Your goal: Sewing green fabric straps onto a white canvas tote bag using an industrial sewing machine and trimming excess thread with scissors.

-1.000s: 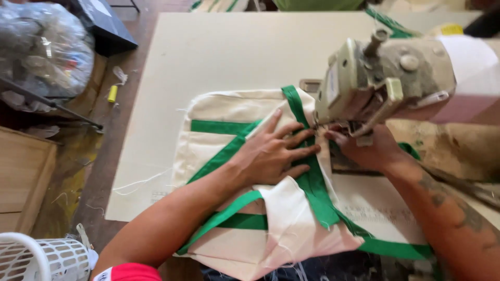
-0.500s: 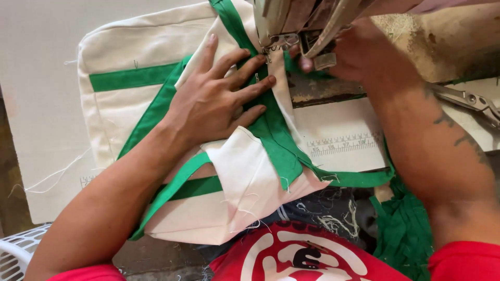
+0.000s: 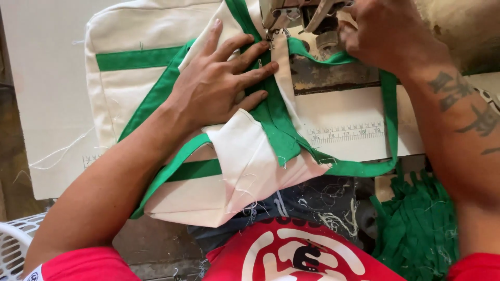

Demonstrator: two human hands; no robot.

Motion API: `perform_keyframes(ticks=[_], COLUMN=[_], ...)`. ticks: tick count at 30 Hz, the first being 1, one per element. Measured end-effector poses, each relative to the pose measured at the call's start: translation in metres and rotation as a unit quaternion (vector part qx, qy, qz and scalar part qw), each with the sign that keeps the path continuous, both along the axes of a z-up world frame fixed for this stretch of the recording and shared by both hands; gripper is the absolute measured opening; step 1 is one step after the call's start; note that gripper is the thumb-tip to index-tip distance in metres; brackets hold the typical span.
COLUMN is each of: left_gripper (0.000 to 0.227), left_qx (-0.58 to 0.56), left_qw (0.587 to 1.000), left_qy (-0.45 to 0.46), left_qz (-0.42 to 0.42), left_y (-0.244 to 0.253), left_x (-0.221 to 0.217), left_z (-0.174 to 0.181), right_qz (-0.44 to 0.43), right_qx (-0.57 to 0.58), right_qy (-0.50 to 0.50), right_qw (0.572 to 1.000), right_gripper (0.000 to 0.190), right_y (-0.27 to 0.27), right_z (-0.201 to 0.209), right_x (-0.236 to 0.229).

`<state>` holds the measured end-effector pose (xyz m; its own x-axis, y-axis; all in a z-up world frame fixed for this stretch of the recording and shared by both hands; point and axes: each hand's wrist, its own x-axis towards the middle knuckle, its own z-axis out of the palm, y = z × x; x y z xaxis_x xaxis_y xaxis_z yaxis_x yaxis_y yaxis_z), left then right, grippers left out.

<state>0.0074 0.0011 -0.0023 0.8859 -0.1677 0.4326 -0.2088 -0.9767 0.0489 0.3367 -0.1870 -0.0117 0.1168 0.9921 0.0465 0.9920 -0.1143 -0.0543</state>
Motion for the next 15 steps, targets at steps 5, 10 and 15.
perform_keyframes(ticks=[5,10,15], left_gripper=[0.045,0.046,0.046], left_qx=[0.002,0.012,0.007], left_qw=[1.0,1.0,1.0], left_qy=[-0.003,-0.004,0.009], left_qz=[-0.001,-0.002,-0.004], left_y=[0.0,0.003,0.005], left_x=[0.0,0.001,0.0], left_z=[-0.002,-0.001,-0.002], right_qz=[0.111,-0.076,-0.194], right_qx=[0.03,-0.097,0.077], right_qy=[-0.34,0.206,0.776], right_qw=[0.934,0.971,0.595], right_gripper=[0.026,0.025,0.004], right_y=[-0.003,0.007,0.035], right_z=[0.01,0.028,0.0], right_x=[-0.004,-0.015,-0.037])
